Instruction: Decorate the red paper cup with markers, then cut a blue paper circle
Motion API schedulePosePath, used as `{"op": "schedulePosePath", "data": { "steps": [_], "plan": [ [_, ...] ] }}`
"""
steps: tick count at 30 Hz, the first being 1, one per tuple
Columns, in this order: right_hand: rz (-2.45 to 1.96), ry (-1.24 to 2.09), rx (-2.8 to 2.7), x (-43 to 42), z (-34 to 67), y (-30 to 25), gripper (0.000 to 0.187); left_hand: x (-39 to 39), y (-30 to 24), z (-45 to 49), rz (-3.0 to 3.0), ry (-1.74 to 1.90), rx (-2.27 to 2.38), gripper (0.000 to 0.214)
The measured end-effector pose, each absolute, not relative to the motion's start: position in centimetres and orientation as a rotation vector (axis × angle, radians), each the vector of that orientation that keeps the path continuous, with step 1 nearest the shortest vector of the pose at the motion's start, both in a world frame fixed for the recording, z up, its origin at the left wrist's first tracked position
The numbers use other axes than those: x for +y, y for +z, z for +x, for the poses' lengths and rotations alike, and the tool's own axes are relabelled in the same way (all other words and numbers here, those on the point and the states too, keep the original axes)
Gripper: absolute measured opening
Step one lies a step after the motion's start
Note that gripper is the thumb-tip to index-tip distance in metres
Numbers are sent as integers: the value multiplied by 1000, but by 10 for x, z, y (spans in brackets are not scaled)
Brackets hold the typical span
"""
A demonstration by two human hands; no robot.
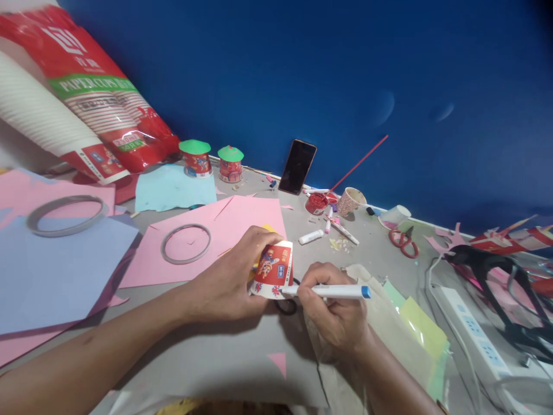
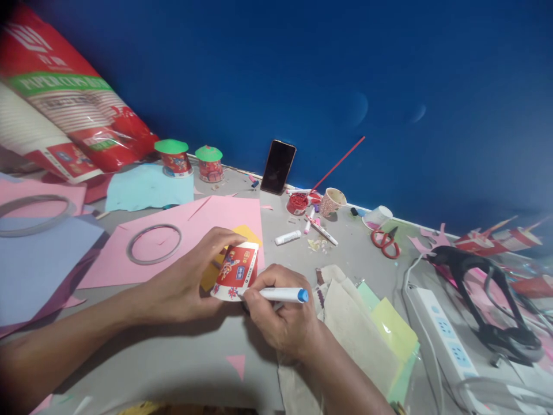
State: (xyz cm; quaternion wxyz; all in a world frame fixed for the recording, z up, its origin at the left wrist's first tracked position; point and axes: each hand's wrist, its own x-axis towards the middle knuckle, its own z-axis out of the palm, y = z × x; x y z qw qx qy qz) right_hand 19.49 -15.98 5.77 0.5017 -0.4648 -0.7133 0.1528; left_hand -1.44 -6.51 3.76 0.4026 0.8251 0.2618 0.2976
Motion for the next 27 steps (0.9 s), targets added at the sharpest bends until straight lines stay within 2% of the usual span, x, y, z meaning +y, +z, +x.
{"op": "schedulePosePath", "data": {
  "steps": [14, 27],
  "plan": [
    [-1141, 386, -1695, -160, 195, 58, 16, -65, 39, -15, 2077, 740, 648, 74],
    [-1157, 381, -1711, -159, 196, 56, 16, -67, 47, -13, 2077, 700, 622, 60]
  ]
}}
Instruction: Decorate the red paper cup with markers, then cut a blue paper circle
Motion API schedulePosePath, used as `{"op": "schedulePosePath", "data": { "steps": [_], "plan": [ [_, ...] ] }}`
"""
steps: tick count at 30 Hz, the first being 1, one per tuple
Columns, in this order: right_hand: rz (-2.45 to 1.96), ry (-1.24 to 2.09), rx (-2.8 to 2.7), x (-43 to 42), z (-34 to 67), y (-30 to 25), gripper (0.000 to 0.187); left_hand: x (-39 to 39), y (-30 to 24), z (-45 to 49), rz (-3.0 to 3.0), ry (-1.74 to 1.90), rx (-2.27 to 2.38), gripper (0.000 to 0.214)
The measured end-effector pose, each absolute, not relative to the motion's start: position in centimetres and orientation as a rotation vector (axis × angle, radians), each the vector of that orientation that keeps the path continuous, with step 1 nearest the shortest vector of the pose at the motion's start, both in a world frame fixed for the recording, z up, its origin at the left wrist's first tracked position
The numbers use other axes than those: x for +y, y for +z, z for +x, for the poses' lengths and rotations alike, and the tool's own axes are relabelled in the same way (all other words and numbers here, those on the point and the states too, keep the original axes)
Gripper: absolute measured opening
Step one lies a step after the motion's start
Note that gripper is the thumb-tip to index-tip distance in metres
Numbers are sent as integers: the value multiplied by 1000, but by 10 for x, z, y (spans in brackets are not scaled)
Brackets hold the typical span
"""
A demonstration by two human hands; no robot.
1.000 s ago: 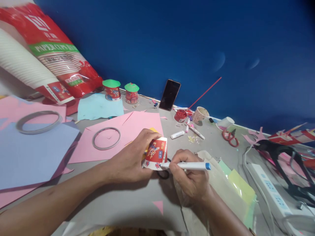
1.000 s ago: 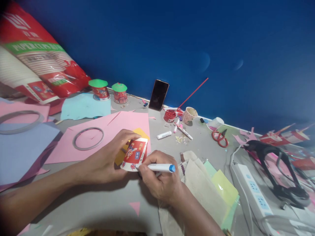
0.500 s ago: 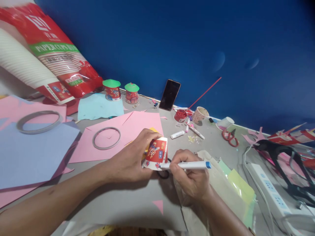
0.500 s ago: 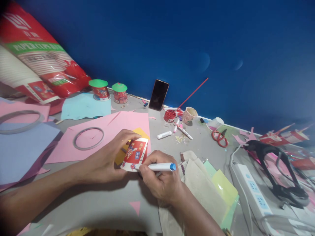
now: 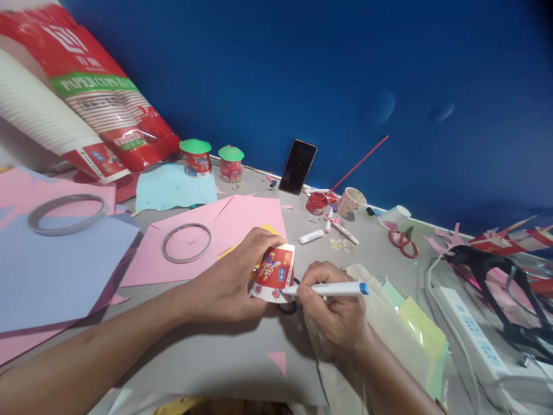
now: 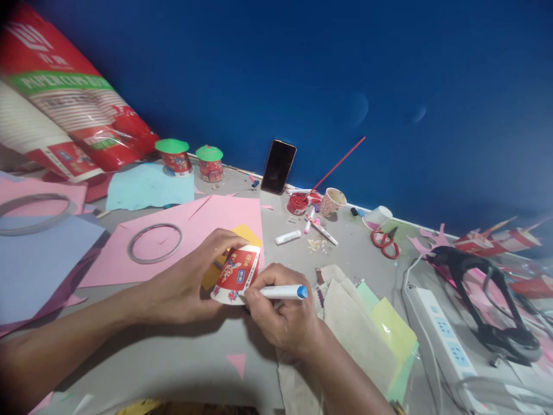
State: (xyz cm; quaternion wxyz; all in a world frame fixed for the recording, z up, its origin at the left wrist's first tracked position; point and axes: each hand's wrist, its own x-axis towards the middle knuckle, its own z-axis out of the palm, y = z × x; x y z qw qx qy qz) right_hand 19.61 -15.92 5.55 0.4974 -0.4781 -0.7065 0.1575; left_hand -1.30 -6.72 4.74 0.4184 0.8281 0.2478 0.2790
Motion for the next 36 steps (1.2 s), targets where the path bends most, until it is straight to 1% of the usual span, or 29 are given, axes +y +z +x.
{"op": "schedulePosePath", "data": {
  "steps": [2, 6, 13, 23, 36],
  "plan": [
    [-1145, 391, -1703, -159, 196, 56, 16, -67, 47, -13, 2080, 705, 617, 59],
    [-1131, 392, -1688, -160, 196, 57, 16, -66, 42, -14, 2094, 727, 605, 66],
    [-1108, 368, -1731, -159, 194, 57, 17, -67, 43, -13, 2107, 718, 579, 62],
    [-1101, 319, -1700, -159, 195, 60, 18, -66, 42, -13, 2129, 721, 580, 63],
    [-1054, 380, -1777, -162, 194, 55, 16, -67, 47, -13, 2124, 674, 592, 66]
  ]
}}
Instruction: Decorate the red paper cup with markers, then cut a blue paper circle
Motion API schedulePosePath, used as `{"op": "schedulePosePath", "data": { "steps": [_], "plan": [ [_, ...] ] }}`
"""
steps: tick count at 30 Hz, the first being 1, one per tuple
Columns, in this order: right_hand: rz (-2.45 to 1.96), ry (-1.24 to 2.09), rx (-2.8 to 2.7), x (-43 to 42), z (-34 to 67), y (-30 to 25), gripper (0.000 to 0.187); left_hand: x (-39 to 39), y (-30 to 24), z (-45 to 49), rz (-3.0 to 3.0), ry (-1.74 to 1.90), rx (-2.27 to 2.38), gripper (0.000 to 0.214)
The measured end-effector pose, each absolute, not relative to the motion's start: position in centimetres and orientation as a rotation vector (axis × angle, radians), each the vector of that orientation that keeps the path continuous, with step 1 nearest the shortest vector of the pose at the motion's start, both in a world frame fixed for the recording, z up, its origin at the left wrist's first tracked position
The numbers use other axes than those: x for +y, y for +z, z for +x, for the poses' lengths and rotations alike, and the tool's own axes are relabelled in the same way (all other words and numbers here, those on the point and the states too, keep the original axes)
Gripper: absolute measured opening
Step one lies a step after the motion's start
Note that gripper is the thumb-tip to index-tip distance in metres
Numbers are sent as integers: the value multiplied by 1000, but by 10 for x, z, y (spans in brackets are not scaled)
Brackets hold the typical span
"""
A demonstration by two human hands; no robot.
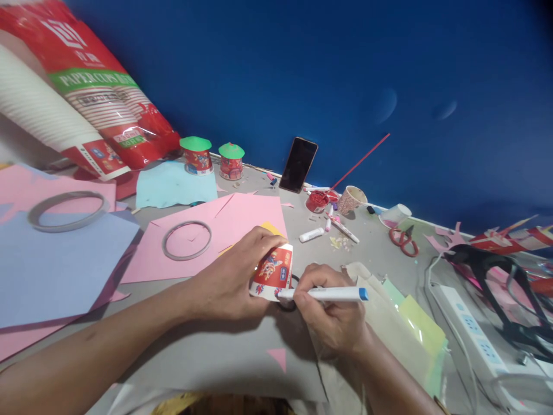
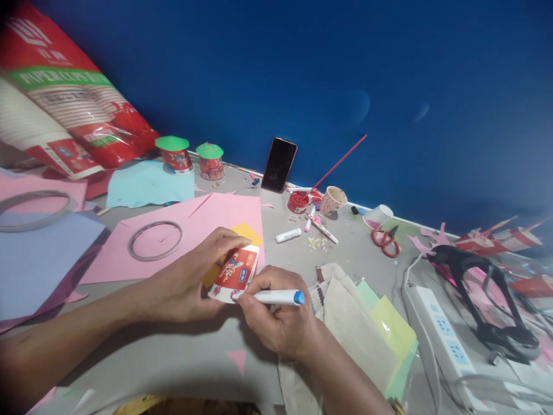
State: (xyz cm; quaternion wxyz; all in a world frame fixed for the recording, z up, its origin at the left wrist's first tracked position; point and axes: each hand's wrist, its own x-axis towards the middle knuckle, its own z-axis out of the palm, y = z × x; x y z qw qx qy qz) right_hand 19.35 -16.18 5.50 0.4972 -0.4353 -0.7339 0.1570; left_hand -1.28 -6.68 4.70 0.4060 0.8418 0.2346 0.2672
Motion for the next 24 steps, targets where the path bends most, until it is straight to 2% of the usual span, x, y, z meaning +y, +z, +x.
{"op": "schedulePosePath", "data": {
  "steps": [24],
  "plan": [
    [-1090, 367, -1777, -160, 191, 55, 16, -68, 51, -13, 2148, 676, 574, 60]
  ]
}}
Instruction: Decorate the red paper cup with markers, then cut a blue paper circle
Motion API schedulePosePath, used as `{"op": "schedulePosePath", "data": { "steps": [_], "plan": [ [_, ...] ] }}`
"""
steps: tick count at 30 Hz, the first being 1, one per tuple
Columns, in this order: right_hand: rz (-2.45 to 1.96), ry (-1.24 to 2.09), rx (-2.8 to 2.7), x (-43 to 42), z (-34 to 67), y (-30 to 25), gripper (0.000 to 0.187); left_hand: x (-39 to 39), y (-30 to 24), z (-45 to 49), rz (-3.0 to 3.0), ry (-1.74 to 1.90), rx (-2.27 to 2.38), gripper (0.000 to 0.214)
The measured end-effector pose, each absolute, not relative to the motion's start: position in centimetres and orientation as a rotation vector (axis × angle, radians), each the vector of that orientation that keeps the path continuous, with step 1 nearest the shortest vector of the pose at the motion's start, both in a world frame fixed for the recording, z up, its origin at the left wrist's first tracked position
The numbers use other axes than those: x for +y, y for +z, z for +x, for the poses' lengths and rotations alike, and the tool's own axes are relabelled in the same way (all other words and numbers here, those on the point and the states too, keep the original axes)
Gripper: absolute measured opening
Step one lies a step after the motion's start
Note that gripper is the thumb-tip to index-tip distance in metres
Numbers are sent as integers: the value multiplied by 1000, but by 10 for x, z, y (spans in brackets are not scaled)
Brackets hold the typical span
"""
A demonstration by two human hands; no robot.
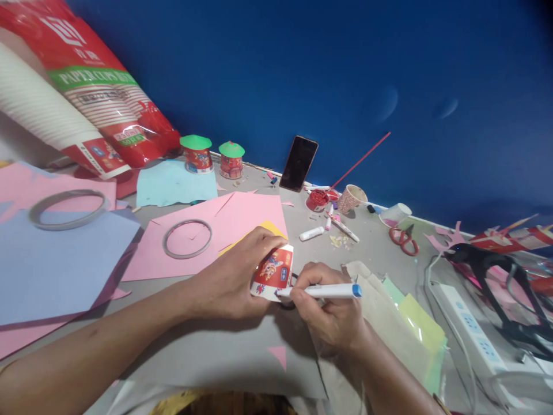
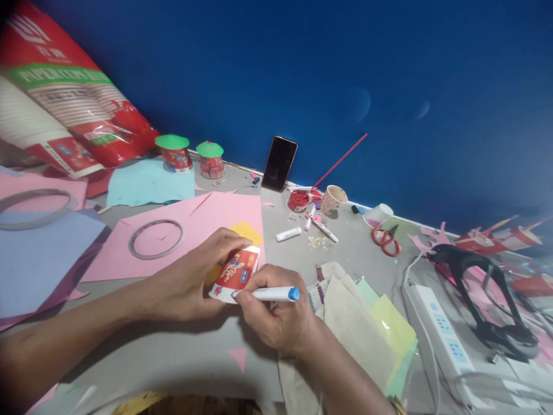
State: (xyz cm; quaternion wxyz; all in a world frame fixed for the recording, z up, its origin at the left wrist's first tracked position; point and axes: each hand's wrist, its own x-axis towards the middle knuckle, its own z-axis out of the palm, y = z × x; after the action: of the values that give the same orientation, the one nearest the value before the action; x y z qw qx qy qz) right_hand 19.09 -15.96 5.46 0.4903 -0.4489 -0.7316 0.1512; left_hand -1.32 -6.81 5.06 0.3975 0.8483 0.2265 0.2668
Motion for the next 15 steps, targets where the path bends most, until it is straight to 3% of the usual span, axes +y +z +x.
{"op": "schedulePosePath", "data": {
  "steps": [15],
  "plan": [
    [-1152, 265, -1372, -156, 207, 38, 15, -66, 35, -15, 2090, 753, 706, 75]
  ]
}}
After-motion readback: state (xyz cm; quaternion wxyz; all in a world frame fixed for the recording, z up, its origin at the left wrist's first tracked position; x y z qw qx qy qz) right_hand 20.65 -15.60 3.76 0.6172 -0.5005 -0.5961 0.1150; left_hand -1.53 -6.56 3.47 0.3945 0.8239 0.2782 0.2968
